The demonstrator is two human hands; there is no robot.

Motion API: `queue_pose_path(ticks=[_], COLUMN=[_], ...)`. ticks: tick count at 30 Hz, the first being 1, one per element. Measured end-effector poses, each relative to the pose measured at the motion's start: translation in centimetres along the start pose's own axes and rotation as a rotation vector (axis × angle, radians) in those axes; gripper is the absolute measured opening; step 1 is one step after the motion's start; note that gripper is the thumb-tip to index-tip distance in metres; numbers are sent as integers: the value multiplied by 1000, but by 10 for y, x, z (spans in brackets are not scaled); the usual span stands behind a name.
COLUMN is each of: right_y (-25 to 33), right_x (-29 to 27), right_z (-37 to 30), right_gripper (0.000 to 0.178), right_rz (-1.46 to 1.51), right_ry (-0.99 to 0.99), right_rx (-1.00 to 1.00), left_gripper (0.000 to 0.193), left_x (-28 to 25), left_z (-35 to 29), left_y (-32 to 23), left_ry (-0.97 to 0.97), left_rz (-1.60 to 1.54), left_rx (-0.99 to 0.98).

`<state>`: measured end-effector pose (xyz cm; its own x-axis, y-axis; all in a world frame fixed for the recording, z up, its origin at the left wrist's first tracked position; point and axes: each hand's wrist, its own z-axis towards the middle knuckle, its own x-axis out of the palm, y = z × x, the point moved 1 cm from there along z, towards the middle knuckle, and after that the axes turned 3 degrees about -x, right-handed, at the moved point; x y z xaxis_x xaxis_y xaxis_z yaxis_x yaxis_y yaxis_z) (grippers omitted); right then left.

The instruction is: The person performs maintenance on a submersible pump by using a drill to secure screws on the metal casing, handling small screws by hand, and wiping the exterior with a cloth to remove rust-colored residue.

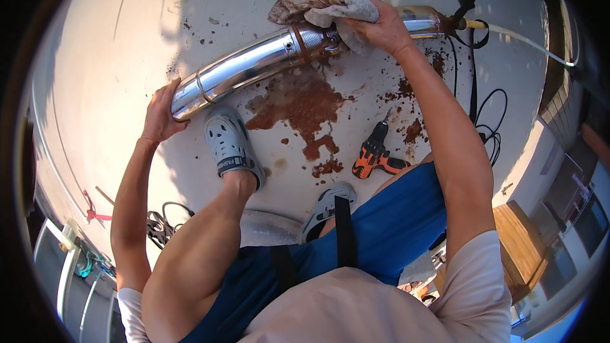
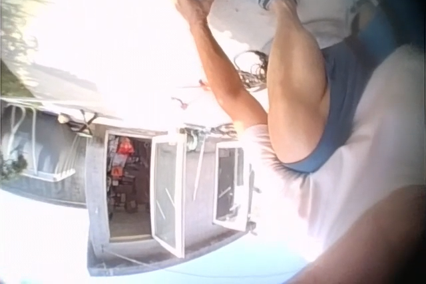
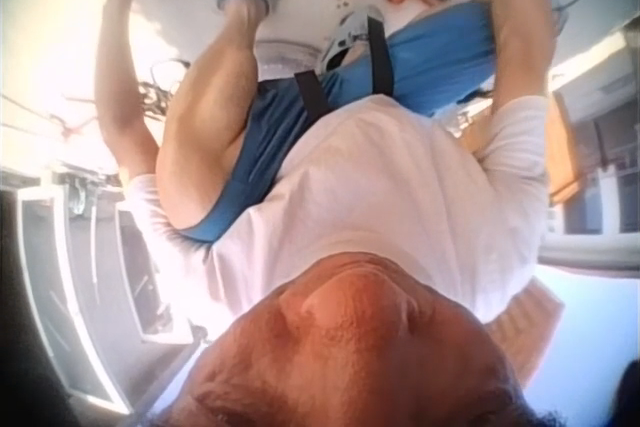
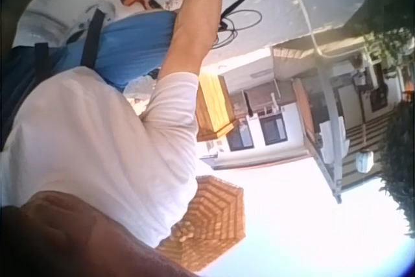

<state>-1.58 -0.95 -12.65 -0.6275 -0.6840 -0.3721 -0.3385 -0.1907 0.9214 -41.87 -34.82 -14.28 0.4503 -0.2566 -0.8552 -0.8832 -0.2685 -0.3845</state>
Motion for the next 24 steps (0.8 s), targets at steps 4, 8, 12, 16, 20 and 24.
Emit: queue_pose_path(ticks=[4,8,12,16,20,24], right_y=[8,7,6,5,5,5], right_x=[38,53,54,56,60,61], right_z=[0,1,0,-2,2,8], right_gripper=[88,89,90,90,84,72], right_rz=[-661,-726,-732,-759,-731,-602], right_ry=[271,212,200,142,147,89], right_rx=[-488,-478,-450,-428,-439,-403], left_gripper=[105,104,105,105,104,102], left_x=[1,0,2,1,3,-3], left_z=[-2,0,1,3,1,4], left_y=[2,-2,0,1,3,0], left_ry=[-11,15,0,20,17,7], left_rz=[10,-7,10,0,-1,17], left_rx=[-6,-8,16,19,1,10])
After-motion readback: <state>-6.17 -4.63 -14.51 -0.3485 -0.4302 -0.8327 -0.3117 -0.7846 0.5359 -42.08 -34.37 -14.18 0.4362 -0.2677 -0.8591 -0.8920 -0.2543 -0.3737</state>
